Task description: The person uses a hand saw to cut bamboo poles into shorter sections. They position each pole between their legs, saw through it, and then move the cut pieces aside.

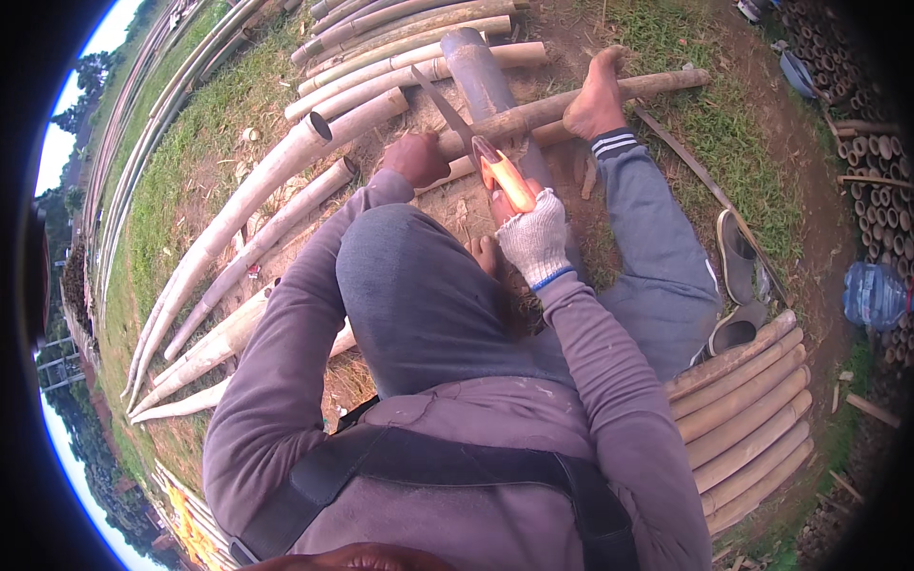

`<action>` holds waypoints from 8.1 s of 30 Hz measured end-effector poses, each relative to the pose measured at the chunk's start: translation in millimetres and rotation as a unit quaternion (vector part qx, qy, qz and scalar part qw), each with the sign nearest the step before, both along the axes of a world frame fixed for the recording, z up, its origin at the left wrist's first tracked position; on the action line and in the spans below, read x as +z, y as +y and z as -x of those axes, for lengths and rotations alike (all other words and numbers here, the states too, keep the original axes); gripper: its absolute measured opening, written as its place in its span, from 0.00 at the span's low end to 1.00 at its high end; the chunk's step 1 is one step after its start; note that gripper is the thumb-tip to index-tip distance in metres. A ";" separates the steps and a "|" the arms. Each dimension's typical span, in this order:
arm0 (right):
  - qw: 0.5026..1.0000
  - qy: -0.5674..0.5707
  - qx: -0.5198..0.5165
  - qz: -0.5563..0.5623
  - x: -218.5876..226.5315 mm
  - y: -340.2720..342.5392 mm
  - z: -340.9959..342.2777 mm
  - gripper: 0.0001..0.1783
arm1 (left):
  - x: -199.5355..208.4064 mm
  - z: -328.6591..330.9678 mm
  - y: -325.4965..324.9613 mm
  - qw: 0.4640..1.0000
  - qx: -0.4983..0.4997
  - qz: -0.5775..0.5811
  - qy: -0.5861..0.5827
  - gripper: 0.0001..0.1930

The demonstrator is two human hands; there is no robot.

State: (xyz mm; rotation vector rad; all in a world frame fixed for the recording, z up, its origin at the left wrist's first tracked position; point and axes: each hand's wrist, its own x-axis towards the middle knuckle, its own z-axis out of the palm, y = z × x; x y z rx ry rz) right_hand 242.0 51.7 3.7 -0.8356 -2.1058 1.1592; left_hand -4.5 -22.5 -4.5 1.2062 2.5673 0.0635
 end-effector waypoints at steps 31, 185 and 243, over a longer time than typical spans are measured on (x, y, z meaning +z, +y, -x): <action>0.998 0.053 0.012 -0.015 -6.7 -13.2 -37.6 0.12 | 2.3 0.5 2.1 1.000 0.015 0.018 -0.013 0.21; 0.988 -0.105 0.050 -0.100 -82.4 10.1 -17.9 0.21 | 80.5 -206.4 -362.9 0.847 0.222 -0.473 0.093 0.45; 0.372 -0.454 -0.785 0.196 118.8 -272.8 -730.9 0.31 | 115.3 -10.0 33.0 0.939 -0.306 -0.077 -0.136 0.39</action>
